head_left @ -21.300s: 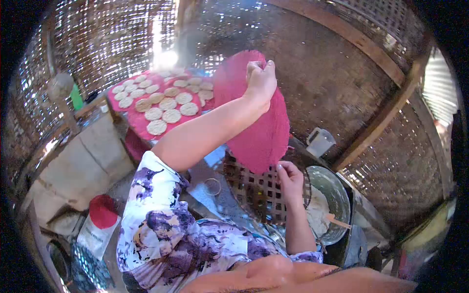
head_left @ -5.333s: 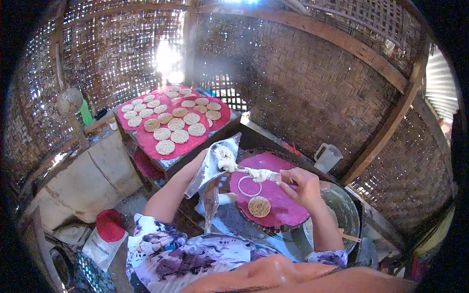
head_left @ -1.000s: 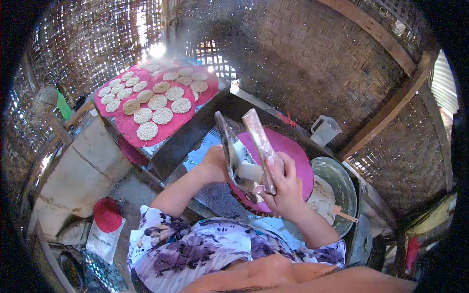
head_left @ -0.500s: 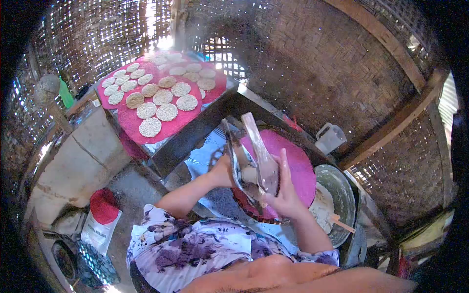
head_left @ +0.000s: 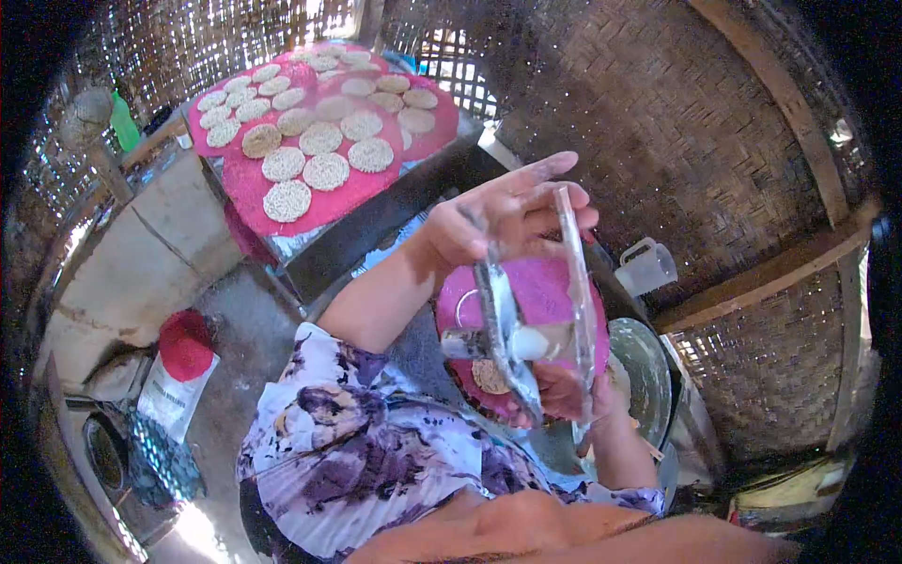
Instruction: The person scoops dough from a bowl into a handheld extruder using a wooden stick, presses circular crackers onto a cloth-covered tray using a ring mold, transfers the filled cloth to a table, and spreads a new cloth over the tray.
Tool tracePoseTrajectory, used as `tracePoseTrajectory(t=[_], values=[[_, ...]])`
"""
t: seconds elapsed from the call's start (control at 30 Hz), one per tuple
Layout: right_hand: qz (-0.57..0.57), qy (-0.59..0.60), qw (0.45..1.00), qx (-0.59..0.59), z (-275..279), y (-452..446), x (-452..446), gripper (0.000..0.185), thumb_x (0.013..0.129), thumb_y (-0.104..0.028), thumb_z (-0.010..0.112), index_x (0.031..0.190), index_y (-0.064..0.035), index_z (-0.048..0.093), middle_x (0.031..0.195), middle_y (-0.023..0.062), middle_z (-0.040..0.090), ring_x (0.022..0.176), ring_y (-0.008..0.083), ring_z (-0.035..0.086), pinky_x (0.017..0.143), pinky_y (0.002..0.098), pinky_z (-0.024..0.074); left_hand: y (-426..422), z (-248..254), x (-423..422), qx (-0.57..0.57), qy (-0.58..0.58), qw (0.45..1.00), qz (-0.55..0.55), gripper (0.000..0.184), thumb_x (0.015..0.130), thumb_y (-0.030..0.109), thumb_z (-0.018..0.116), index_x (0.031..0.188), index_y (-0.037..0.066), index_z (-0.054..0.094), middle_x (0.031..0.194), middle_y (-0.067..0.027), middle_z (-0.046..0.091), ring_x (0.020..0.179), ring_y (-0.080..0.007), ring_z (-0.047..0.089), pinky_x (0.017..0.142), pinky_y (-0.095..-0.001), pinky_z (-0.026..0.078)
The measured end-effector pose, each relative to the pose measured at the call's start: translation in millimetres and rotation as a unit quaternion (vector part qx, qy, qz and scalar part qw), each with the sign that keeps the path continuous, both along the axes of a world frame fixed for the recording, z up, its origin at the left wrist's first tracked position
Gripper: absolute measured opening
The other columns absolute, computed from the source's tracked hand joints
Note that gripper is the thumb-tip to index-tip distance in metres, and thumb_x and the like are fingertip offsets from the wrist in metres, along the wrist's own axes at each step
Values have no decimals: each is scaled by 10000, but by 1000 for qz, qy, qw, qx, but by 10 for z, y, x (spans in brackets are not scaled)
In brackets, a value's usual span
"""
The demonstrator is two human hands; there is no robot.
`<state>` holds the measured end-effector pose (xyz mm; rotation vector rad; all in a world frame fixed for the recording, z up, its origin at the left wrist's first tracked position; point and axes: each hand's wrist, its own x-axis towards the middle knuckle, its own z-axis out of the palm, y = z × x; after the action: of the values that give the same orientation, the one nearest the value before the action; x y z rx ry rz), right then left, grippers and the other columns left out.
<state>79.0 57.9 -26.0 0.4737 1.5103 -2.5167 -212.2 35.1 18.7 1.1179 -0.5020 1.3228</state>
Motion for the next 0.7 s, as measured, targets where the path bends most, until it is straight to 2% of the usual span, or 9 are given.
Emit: tracePoseTrajectory(t=[0.03,0.13,0.17,0.27,0.3,0.4,0.5,0.7], values=[[-5,-28,1000,12,88,37,-22,1058,623,-796,390,1337,-32,230,1294,201,353,1136,348,406,947,479,297,57,-38,-3,-16,6,999,43,907,620,34,635,1374,98,136,1299,-136,373,1250,-304,300,1014,-480,237],[-26,-86,995,37,139,234,9,1087,625,-817,337,1325,9,238,1294,199,360,1114,328,433,950,464,293,313,-398,-41,-152,-7,985,81,818,671,30,597,1365,93,169,1277,-140,398,1231,-293,335,1016,-455,255],[-49,-112,992,30,66,317,28,1081,632,-817,321,1323,11,243,1269,189,391,1098,314,448,931,453,316,425,-534,-21,-172,-41,981,79,672,777,174,582,1342,93,228,1195,-143,473,1169,-293,415,982,-441,321],[-16,-150,986,67,96,420,-23,1070,639,-812,316,1318,13,253,1234,185,427,1078,310,462,897,444,351,677,-906,-18,-223,-113,968,19,674,806,395,550,1317,67,257,1097,-133,538,1056,-294,505,914,-426,398],[-23,-156,985,68,45,462,-18,1058,642,-808,319,1310,10,270,1214,190,442,1062,308,475,867,442,381,704,-921,-16,-282,-108,952,45,761,756,616,449,1280,79,318,1001,-123,583,955,-292,560,839,-420,451],[-12,-177,981,85,56,522,-26,1043,645,-799,337,1306,6,280,1196,195,457,1040,308,493,842,437,406,722,-985,-1,-291,-157,944,6,721,773,639,387,1248,97,364,919,-125,607,895,-299,583,791,-419,473],[-13,-203,974,104,30,572,1,1023,657,-783,357,1302,7,283,1173,202,475,1020,307,510,815,426,430,701,-1065,22,-313,-175,933,25,708,778,661,338,1226,115,392,866,-120,618,844,-300,597,753,-413,486],[-21,-178,980,84,-33,510,-79,944,693,-743,378,1283,-9,314,1137,209,500,991,305,533,785,423,455,591,-1035,-55,-334,-160,926,70,666,785,649,346,1189,124,421,854,-113,620,821,-294,603,721,-414,492]])
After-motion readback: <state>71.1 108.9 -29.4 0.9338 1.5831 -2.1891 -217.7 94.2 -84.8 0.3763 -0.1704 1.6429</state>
